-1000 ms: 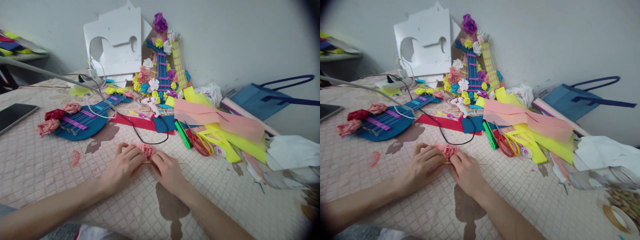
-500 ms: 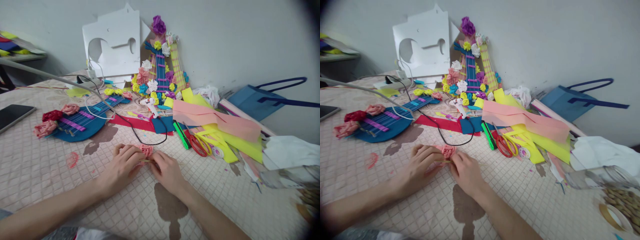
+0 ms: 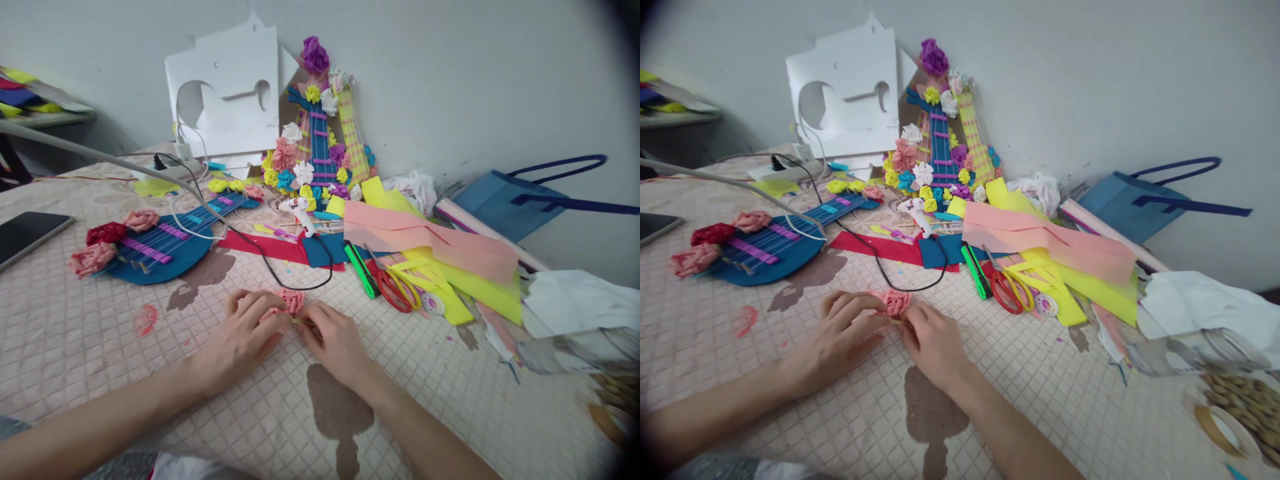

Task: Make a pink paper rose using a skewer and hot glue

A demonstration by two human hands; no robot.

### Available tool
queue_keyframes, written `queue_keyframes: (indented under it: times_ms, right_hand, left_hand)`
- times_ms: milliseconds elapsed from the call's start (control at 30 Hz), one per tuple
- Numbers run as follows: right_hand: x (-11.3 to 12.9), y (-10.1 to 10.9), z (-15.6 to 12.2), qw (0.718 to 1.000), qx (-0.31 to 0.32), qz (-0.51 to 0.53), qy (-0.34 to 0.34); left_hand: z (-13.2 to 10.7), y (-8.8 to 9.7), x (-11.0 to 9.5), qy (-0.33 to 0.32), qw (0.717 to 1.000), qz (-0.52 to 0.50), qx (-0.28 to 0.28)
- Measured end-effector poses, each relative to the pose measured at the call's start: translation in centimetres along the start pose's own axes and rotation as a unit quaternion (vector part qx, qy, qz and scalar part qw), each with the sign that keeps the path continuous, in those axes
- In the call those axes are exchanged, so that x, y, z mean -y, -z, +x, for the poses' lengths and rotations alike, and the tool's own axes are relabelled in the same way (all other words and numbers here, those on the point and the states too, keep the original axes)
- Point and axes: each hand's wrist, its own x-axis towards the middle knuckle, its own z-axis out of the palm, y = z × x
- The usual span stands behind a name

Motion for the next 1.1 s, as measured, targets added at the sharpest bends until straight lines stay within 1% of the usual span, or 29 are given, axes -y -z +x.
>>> queue_keyframes:
  times_ms: [100, 200, 267, 433, 533, 633, 833, 1100]
  right_hand:
    - [0.2, -0.1, -0.1, 1.0, 0.005, -0.01, 0.005]
    - [0.3, -0.2, -0.1, 1.0, 0.003, -0.011, 0.012]
    - [0.3, -0.2, -0.1, 1.0, 0.004, -0.008, 0.013]
    - [0.0, 0.0, -0.1, 1.0, 0.008, 0.001, -0.009]
    - [0.0, 0.1, 0.0, 1.0, 0.011, 0.009, -0.014]
    - [0.1, 0.2, 0.1, 1.0, 0.016, 0.011, -0.018]
    - [0.3, 0.2, 0.1, 1.0, 0.02, -0.006, -0.017]
    - [0.4, 0.0, 0.1, 1.0, 0.01, 0.005, -0.012]
  left_hand:
    - [0.3, -0.1, -0.1, 0.003, 0.999, -0.028, 0.017]
    - [0.4, 0.1, -0.1, 0.007, 0.999, -0.041, 0.011]
    - [0.4, 0.3, 0.0, -0.001, 0.999, -0.035, 0.009]
    - [0.0, 0.4, 0.0, -0.05, 0.998, 0.015, 0.032]
    - [0.0, 0.2, 0.1, -0.071, 0.997, 0.022, 0.019]
    - [0.1, 0.1, 0.2, -0.058, 0.998, 0.0, 0.017]
    - [0.1, 0.4, 0.4, -0.004, 0.999, -0.045, 0.029]
    - [0.0, -0.2, 1.0, 0.016, 0.998, -0.049, 0.026]
